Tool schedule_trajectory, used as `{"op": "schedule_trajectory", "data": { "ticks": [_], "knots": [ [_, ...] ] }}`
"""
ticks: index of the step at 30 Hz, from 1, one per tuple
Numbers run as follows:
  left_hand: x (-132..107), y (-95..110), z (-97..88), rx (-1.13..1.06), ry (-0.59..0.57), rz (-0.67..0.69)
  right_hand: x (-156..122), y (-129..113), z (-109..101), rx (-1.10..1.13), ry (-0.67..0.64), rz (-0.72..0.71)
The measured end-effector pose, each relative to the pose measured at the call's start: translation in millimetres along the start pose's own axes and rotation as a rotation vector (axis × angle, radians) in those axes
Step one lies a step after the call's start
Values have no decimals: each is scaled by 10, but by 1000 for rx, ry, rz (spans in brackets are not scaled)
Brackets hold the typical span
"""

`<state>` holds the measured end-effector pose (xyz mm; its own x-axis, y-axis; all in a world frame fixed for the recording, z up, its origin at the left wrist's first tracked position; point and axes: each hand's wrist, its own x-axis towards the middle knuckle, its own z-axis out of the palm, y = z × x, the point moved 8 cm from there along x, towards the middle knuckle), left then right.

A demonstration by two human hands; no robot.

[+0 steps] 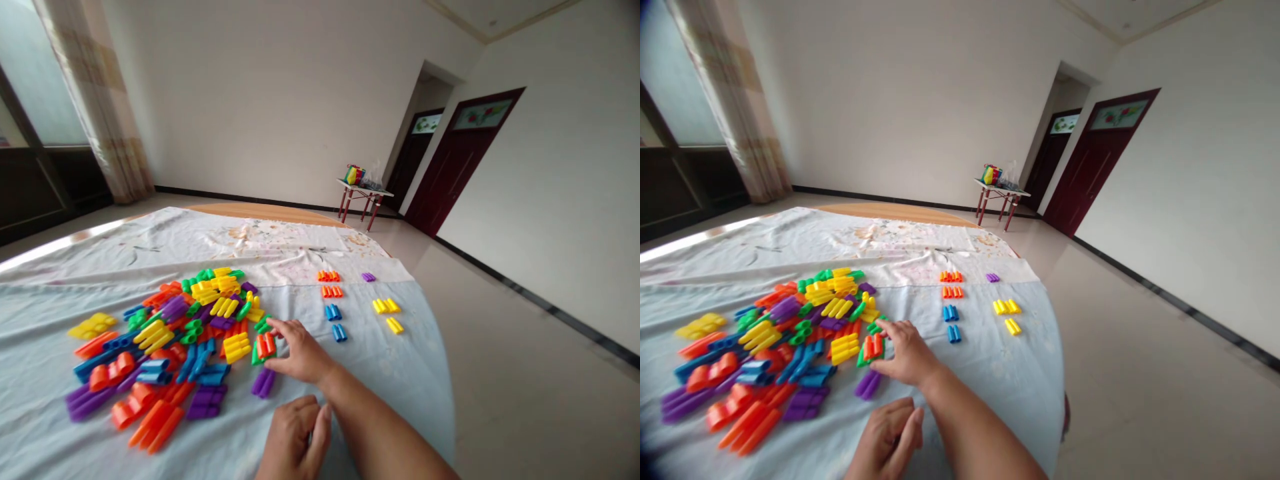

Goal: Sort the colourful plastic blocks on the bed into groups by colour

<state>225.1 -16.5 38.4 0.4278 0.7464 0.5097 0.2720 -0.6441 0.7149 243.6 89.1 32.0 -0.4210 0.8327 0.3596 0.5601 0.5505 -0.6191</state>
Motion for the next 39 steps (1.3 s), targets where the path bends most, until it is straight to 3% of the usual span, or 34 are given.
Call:
{"op": "schedule_trajectory", "data": {
  "ticks": [4,9,17,21,24,27,33,39],
  "knots": [
    [-8,-25,-6,8,10,-5,-3,38,-26,-7,-137,86],
    [-23,-41,-6,14,9,-23,-30,138,-140,66,-168,189],
    [-11,-59,-6,6,2,-69,-89,98,-177,145,-191,108],
    [-18,-65,6,6,-10,-71,-153,113,-245,49,-210,109],
    [-17,-73,10,16,-16,-77,-192,145,-345,60,-229,139],
    [-12,-72,12,21,-29,-79,-241,197,-565,75,-169,179],
    [-12,-73,2,-2,-42,-97,-638,429,-987,-54,-132,240],
    [3,-90,20,-28,-59,-108,-1170,680,-1120,-110,-173,361]
  ]
}}
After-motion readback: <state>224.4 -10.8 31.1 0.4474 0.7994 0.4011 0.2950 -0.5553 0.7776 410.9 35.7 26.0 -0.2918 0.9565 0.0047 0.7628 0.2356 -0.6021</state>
